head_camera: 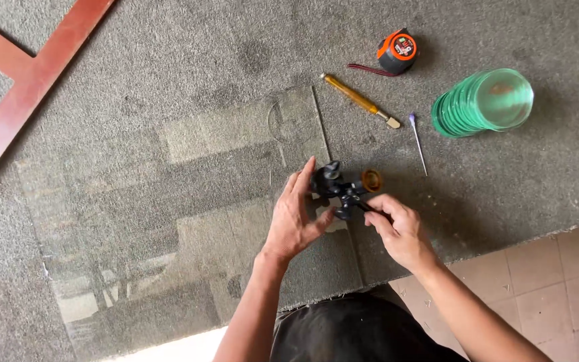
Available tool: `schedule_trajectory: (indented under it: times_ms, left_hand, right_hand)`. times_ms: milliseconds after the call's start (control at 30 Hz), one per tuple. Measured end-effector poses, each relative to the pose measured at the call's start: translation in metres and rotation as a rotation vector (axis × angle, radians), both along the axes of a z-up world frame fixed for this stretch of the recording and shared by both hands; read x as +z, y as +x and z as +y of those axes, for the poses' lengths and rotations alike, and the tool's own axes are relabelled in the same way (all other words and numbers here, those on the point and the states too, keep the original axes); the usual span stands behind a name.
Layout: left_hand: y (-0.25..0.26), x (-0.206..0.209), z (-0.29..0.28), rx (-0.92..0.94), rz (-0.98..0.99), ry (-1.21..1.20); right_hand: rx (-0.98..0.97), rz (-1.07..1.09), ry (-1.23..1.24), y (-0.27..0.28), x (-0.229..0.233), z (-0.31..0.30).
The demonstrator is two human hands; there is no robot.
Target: Mark and score a glass pane to cut out a circular shape and straight lines using specialized tools
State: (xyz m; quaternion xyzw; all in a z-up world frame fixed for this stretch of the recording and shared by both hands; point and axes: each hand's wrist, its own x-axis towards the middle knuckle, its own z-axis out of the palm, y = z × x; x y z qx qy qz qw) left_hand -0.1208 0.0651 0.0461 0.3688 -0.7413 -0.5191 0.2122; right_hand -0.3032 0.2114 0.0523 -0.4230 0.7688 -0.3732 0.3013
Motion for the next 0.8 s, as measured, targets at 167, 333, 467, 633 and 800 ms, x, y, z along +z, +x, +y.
schedule_trajectory:
  times_ms: [167, 333, 467, 633, 800]
  left_hand:
    - [0.009, -0.018, -0.014, 0.033, -0.099, -0.088]
    - [0.007, -0.032, -0.022, 0.077, -0.335, -0.418]
    - [0.003, -0.032, -0.022, 0.124, -0.340, -0.469]
    - [0.004, -0.045, -0.020, 0.173, -0.298, -0.496]
    - [0.008, -0.034, -0.025, 0.124, -0.249, -0.501]
  right_hand:
    - [0.169, 0.138, -0.216, -0.020, -0.037, -0.018]
    - [0.353, 0.091, -0.014, -0.044, -0.032, -0.050]
    - [0.293, -0.011, 0.044, -0.053, -0.005, -0.069]
    - [-0.178, -0.428, -0.073, -0.063, -0.020, -0.065]
    - [-0.251, -0.325, -0.162, -0.056, -0.028, -0.069]
